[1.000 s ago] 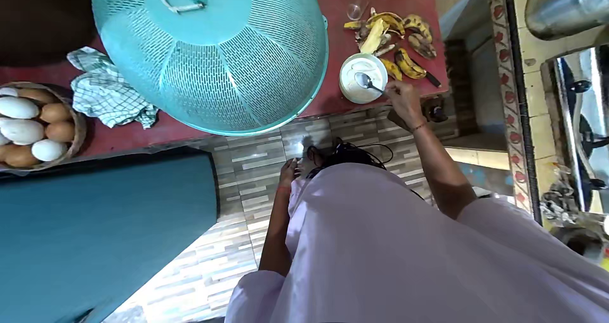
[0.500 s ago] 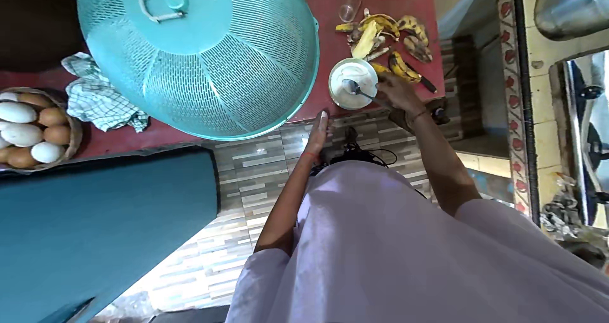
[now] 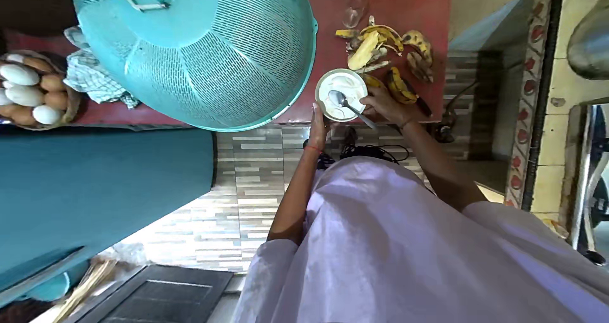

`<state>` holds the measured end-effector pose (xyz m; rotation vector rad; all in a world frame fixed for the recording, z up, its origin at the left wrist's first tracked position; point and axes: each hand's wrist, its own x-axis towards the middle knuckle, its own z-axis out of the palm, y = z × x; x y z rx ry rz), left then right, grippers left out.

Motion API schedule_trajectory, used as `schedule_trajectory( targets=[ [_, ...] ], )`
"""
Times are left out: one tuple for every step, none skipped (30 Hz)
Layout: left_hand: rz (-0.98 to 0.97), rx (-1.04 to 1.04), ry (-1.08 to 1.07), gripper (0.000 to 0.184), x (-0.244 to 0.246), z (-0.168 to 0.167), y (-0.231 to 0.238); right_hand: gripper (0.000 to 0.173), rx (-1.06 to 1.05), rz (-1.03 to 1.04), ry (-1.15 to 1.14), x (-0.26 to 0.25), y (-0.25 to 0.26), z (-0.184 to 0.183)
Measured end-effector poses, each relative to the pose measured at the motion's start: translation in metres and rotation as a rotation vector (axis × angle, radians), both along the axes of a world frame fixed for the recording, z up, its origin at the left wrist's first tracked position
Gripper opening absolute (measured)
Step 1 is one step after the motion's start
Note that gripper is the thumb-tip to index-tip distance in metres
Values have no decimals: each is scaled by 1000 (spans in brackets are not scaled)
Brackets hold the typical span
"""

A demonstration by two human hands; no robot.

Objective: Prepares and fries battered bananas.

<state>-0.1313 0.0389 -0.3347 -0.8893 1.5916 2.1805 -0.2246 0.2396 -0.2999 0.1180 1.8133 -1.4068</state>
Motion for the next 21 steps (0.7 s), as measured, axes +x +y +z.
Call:
schedule_trajectory(
  targets=[
    [24, 0, 0, 73, -1, 1, 3, 48, -27, -3, 0, 0, 1, 0],
    [46, -6, -2, 73, -1, 4, 6, 47, -47, -7, 5, -1, 1, -1],
    [63, -11, -3, 73, -1, 5, 9, 47, -63, -3, 11, -1, 3, -2],
    [79, -10, -1, 71, 0, 6, 11, 47, -67, 0, 23, 0, 5, -4],
    [88, -10, -1, 70, 1, 7, 13, 46, -63, 4, 34, 0, 6, -4],
    [90, -14, 4, 69, 3, 8, 14, 45, -56, 6, 49, 2, 8, -2],
    [95, -7, 8, 69, 6, 9, 16, 43, -51, 11, 67, 4, 9, 0],
    [94, 24, 16, 73, 9, 11, 18, 43, -46, 24, 95, 7, 11, 3],
    [101, 53, 33, 78, 11, 13, 20, 43, -41, 38, 121, 10, 13, 8],
    [114, 85, 63, 84, 13, 15, 22, 43, -36, 43, 143, 12, 14, 15],
    [128, 118, 96, 87, 15, 17, 23, 44, -15, 44, 156, 16, 14, 24],
    [134, 134, 129, 88, 17, 19, 24, 44, 14, 42, 159, 20, 14, 34],
    [131, 134, 163, 89, 20, 22, 24, 42, 42, 29, 157, 24, 14, 42],
    [125, 113, 192, 88, 22, 24, 23, 43, 53, 16, 149, 28, 13, 52],
    [116, 92, 216, 88, 24, 28, 21, 44, 45, 7, 143, 32, 13, 59],
    [113, 83, 228, 89, 26, 33, 19, 45, 19, -3, 142, 37, 12, 66],
    [118, 81, 232, 87, 27, 38, 17, 43, -19, -15, 139, 44, 13, 72],
    [126, 87, 235, 85, 27, 43, 14, 40, -58, -27, 141, 52, 14, 77],
    [133, 98, 239, 82, 27, 47, 10, 38, -95, -39, 148, 61, 16, 83],
    [130, 108, 245, 80, 27, 51, 5, 37, -126, -47, 155, 72, 18, 90],
    [118, 111, 249, 78, 28, 54, 0, 39, -151, -62, 162, 79, 17, 93]
  ],
)
